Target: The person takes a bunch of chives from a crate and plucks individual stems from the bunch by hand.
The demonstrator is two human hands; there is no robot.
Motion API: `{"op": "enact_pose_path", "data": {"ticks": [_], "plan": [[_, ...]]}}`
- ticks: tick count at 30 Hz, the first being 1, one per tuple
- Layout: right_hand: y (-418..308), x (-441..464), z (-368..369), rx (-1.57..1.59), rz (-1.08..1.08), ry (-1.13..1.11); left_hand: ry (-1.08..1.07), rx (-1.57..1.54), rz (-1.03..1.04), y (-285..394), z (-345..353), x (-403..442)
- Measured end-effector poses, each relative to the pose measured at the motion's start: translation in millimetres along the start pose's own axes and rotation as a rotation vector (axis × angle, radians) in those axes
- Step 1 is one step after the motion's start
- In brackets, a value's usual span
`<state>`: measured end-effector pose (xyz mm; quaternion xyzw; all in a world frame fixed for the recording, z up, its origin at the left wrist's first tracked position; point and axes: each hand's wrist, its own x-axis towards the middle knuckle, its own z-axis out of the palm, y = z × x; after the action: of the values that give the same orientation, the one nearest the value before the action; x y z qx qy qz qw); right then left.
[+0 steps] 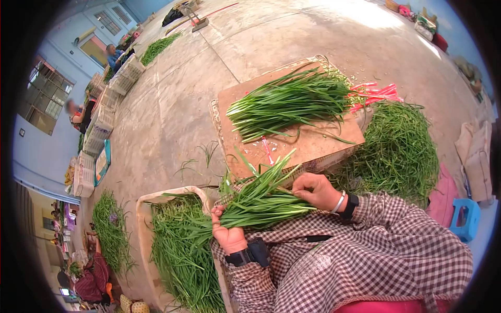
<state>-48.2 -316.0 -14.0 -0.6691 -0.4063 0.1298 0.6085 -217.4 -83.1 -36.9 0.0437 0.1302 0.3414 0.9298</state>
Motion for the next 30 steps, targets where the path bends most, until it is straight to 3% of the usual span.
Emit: {"op": "enact_pose_path", "data": {"ticks": [2, 6, 9, 13, 18, 20, 28, 30], "plan": [[-10.1, -0.1, -3.4, -0.267, -0.251, -0.036, 0.13, 0.035, 0.089, -3.8, 3.5, -3.2], [-17.0, 1.0, -11.4, -0.287, -0.313, -0.05, 0.064, -0.062, 0.031, -0.4, -1.9, -1.7], [-19.5, 0.2, -26.1, 0.032, 0.028, -0.129, 0.183, -0.047, 0.067, -3.6, 10.1, -5.4], [-28.3, -3.7, -46.9, 0.309, 0.248, -0.282, 0.199, -0.024, 0.054, -0.7, 8.9, -4.9], [-21.0, -6.6, -64.9, 0.451, 0.345, -0.293, 0.13, 0.092, 0.054, -5.4, 13.9, -6.2], [-22.8, -7.0, -72.9, 0.669, 0.438, -0.39, 0.121, 0.1, 0.046, -4.3, 11.8, -5.0], [19.6, -62.6, -160.0, 0.726, 0.625, -0.334, 0.091, 0.121, 0.044, -3.0, 10.1, -3.6], [40.0, -80.9, -162.2, -0.07, 0.989, -0.503, 0.086, 0.097, 0.017, -3.7, 12.0, -2.2]]}}
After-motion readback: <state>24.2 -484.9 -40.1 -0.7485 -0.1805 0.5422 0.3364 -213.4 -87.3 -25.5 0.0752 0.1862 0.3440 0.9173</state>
